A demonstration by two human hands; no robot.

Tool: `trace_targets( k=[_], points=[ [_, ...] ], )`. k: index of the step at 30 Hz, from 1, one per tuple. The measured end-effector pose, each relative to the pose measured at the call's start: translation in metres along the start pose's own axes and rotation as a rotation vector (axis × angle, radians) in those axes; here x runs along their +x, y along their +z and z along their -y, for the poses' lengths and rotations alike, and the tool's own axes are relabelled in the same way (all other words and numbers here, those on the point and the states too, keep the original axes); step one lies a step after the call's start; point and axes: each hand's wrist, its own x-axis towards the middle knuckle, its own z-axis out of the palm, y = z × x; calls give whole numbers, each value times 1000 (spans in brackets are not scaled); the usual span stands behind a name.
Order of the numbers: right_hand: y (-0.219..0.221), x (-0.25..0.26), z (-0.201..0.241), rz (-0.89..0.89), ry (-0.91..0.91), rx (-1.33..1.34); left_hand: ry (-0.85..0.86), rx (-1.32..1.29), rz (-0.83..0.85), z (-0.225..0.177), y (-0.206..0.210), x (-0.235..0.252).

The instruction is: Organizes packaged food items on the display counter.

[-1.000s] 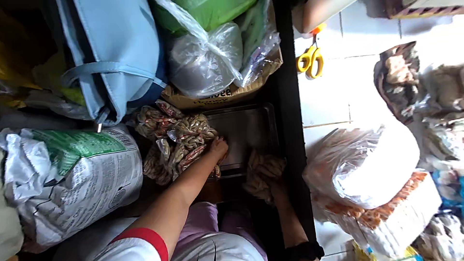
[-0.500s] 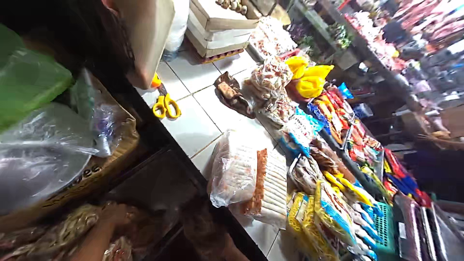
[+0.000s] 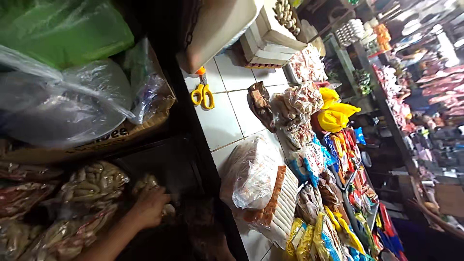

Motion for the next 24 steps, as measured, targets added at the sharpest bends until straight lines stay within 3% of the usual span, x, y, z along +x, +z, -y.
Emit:
trace_targets(
  k=[3,6,9,11,14,17,21,24],
  points=[
    [-2,-6,9,-76,-54,-102,117,-137,-231,-25,-6,-23],
    [-9,-13,16,-125,-114,-245,243,-383,-650,-31,4,-53],
    [-5,-29,32,-152,-184,-295,210,-599,-881,-22,13,-88],
    [4,-37,27,-145,-259,-236,135,-780,-911,-4,24,-116],
    [18,-48,24,-55,-252,-172,56,-1331,-818,5,32,-177],
    [34,-57,38,29,-166,-77,182,-1724,-826,11,45,-217],
    [45,-72,60,59,-208,-37,224,-1791,-867,19,53,-249],
    [45,-80,71,40,-236,-107,64,-1759,-930,20,54,-253]
  ],
)
